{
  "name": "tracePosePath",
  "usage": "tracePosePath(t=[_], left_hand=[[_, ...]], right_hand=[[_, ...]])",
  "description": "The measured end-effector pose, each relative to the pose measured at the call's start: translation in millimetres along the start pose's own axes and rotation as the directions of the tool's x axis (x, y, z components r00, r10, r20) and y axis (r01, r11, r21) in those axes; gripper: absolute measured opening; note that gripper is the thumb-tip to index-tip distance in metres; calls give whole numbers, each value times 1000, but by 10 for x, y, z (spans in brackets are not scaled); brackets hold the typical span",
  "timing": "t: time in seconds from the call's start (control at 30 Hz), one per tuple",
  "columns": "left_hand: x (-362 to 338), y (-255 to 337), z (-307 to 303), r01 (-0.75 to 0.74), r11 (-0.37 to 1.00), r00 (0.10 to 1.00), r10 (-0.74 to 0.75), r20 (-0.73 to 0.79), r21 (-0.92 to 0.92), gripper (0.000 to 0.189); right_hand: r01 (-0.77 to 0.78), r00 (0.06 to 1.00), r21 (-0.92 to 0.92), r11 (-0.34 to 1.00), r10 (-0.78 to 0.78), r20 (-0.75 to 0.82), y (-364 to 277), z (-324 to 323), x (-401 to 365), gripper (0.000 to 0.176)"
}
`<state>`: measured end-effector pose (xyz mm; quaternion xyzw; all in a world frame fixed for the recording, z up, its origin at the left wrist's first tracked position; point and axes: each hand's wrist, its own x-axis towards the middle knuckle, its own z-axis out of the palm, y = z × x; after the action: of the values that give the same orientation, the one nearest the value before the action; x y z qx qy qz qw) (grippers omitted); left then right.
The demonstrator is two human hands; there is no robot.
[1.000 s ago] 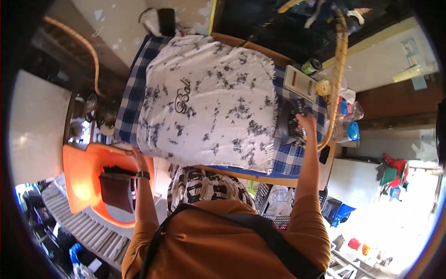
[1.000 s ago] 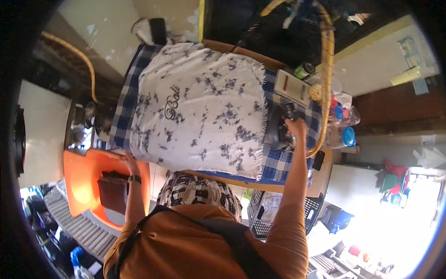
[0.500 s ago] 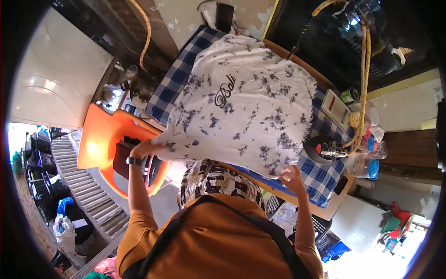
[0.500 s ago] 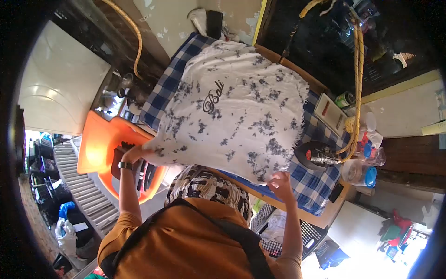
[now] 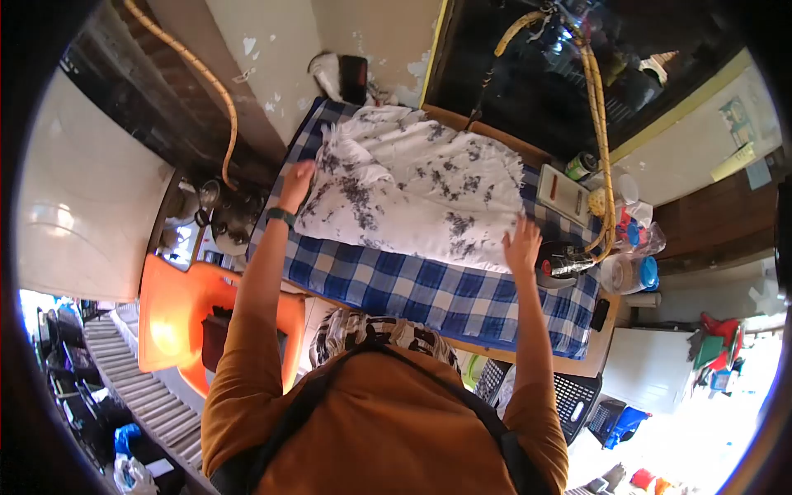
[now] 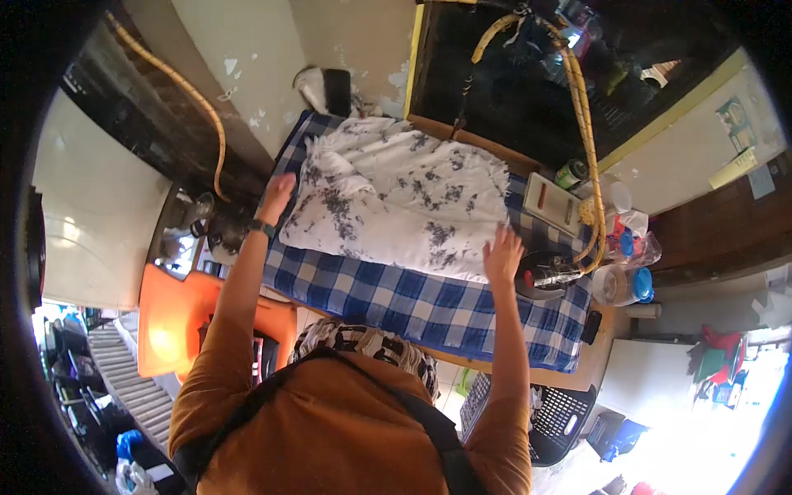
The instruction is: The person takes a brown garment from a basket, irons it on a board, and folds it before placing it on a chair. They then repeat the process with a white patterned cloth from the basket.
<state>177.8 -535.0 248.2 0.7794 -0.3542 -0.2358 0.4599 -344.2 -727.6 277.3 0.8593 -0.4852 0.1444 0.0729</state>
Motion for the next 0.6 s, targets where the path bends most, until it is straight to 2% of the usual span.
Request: tracePosePath(t=[0.03,0.07,0.1,0.17,0.2,0.23,0.27,0.3,0.37,0.4,0.43,0.5,0.53,0.57,0.6], left_hand=[[13,-387,95,-163,986,985,164,-47,31,46],[-127,-564,137,-175,845,957,266,-113,505,48],[-222,-694,185,12,754,990,82,-113,657,50],[-454,-706,238,137,764,987,-51,-154,631,55],[-605,-589,254,186,732,975,-59,-212,655,53],[-700,-521,251,166,737,981,-56,-185,655,53],[-777,-442,231,143,798,971,2,-240,585,49],[-793,-437,245,116,852,952,52,-303,510,45],[-717,-539,209,-38,964,932,129,-338,264,39],[-701,-518,206,-111,994,934,113,-338,25,35],[-671,-500,183,-110,994,936,111,-334,23,35],[-625,-445,52,-56,990,972,25,-232,-129,39],[-646,-343,-77,-9,999,988,17,-157,49,38],[-644,-315,-169,-7,999,987,15,-160,49,38],[-625,-331,-270,-88,981,988,108,-110,173,38]], right_hand=[[36,999,34,999,-36,-1,-59,-67,-130,47],[30,999,70,997,-32,21,-68,-49,-287,43],[-12,997,102,995,5,74,-77,-33,-456,40],[4,982,125,992,-28,188,-47,-53,-729,43],[-19,981,108,994,-3,194,-4,-41,-797,43],[85,987,36,996,-89,131,42,-26,-853,45],[187,980,-40,982,-183,76,82,-14,-897,47],[170,983,-50,984,-165,83,112,7,-914,47],[212,966,32,977,-214,147,170,59,-863,51],[227,962,34,973,-229,148,199,106,-841,52],[224,962,31,974,-226,151,229,158,-802,52],[239,948,167,957,-267,173,293,303,-800,52],[240,947,169,956,-269,175,338,309,-842,52],[236,933,184,954,-275,233,390,262,-846,53],[235,914,196,952,-285,289,424,187,-814,53]])
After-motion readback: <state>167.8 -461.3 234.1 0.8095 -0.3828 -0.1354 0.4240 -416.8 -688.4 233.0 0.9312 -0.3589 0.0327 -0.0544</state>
